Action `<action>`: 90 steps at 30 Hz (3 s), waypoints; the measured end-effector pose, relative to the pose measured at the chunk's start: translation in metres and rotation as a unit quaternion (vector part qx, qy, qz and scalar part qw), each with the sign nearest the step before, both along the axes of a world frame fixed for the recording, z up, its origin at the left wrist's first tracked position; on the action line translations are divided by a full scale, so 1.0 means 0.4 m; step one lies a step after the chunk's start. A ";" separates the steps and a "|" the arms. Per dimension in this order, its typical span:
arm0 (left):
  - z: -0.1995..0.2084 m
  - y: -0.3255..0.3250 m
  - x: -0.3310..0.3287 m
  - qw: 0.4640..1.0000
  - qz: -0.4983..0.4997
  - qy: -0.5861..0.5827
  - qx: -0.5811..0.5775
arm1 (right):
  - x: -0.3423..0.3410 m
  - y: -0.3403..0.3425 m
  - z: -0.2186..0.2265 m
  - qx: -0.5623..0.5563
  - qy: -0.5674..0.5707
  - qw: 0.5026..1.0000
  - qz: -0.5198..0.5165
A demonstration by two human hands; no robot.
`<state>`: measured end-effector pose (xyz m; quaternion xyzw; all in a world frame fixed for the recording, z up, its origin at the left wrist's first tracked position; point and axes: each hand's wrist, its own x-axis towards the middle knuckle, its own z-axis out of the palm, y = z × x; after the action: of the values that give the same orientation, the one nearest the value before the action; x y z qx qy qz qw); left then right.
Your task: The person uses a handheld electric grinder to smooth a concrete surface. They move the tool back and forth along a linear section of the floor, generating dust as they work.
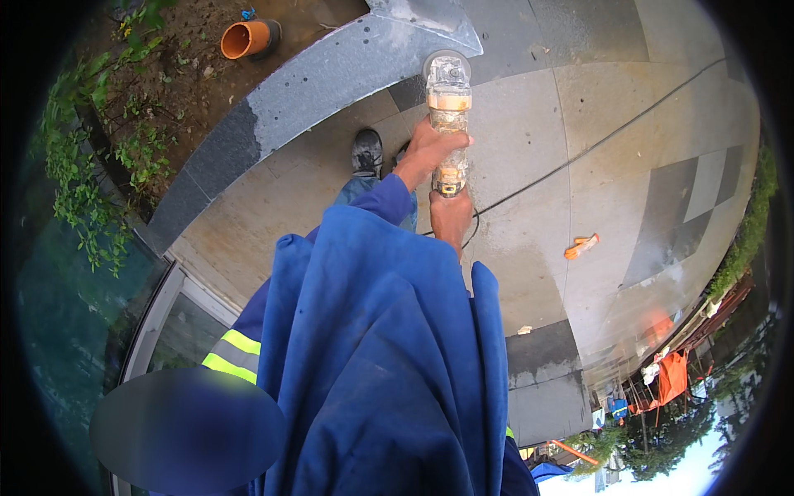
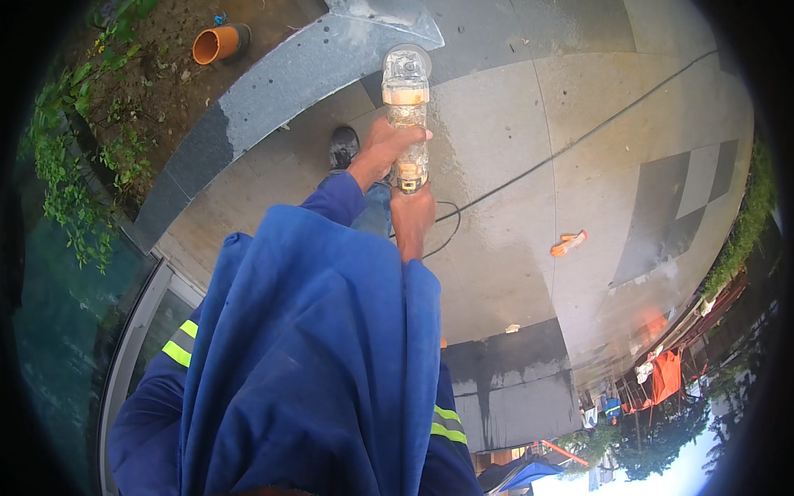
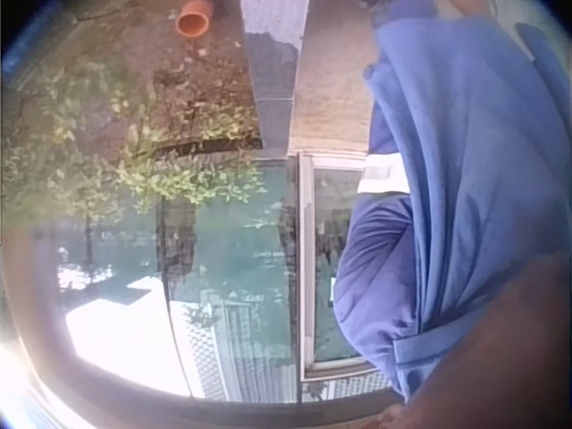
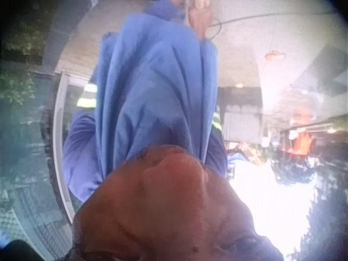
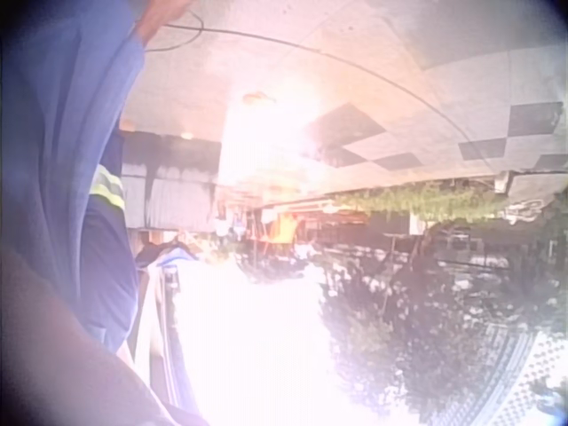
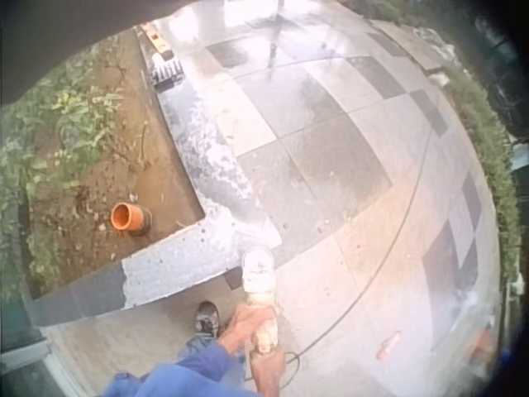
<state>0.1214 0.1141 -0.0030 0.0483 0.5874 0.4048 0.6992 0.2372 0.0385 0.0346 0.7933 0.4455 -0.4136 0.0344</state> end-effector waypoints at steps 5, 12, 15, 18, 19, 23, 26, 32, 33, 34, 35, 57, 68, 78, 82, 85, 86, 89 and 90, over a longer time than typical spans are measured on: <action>-0.006 0.050 0.031 1.000 -0.005 -0.008 0.020 | 0.007 0.034 0.013 0.009 -0.017 1.000 -0.005; 0.026 -0.013 -0.032 0.998 0.053 -0.017 0.003 | -0.034 -0.011 0.003 0.013 -0.006 1.000 0.026; 0.020 -0.074 -0.050 0.997 0.075 -0.025 -0.002 | -0.044 -0.052 0.011 0.004 -0.005 0.999 0.034; 0.022 -0.080 -0.032 0.997 0.081 -0.013 -0.006 | -0.021 -0.062 0.005 0.012 -0.008 0.999 0.032; 0.014 -0.065 -0.011 0.998 0.068 -0.006 -0.005 | -0.004 -0.054 -0.003 0.019 -0.009 0.999 0.028; -0.011 0.029 0.091 0.999 0.035 -0.014 0.022 | 0.065 0.024 0.014 0.019 -0.018 1.000 -0.001; -0.058 0.068 0.093 0.999 0.025 0.032 0.025 | 0.070 0.070 -0.013 0.022 0.043 0.999 -0.027; 0.000 -0.013 0.036 1.000 0.030 0.002 -0.005 | 0.036 0.008 0.015 0.000 0.009 1.000 0.020; 0.011 -0.039 0.010 0.999 0.040 -0.007 -0.018 | 0.022 -0.009 0.018 -0.011 0.001 0.999 0.044; 0.013 -0.067 -0.009 0.998 0.057 -0.006 -0.018 | 0.010 -0.022 0.021 -0.023 0.004 0.998 0.056; 0.013 -0.091 -0.021 0.997 0.072 -0.008 -0.018 | 0.003 -0.032 0.025 -0.034 0.006 0.997 0.066; 0.014 -0.031 0.044 0.994 0.100 0.002 -0.042 | 0.069 0.043 0.041 -0.046 0.005 0.996 0.074; -0.004 0.149 0.145 0.996 0.086 -0.011 0.002 | 0.148 0.165 0.007 0.027 0.014 0.999 0.045; 0.013 0.007 0.048 0.994 0.105 -0.038 -0.018 | 0.081 0.065 0.019 -0.020 -0.010 0.994 0.104; -0.020 0.117 0.119 0.997 0.080 -0.014 -0.001 | 0.120 0.145 0.010 0.020 0.003 0.999 0.040; -0.020 0.157 0.149 0.998 0.061 -0.027 0.012 | 0.143 0.173 0.016 0.028 0.006 1.000 0.007; -0.014 0.150 0.142 0.998 0.066 -0.021 0.010 | 0.138 0.168 0.020 0.027 0.009 0.999 0.020; 0.006 0.086 0.100 0.997 0.072 -0.018 -0.023 | 0.107 0.117 0.029 0.019 -0.002 0.999 0.051; 0.011 0.063 0.093 0.997 0.066 -0.029 -0.036 | 0.101 0.098 0.036 0.011 -0.015 0.998 0.066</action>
<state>0.1584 0.1392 0.0016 -0.0269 0.5832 0.4297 0.6889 0.2774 0.0778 0.0490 0.7688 0.5005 -0.3935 0.0597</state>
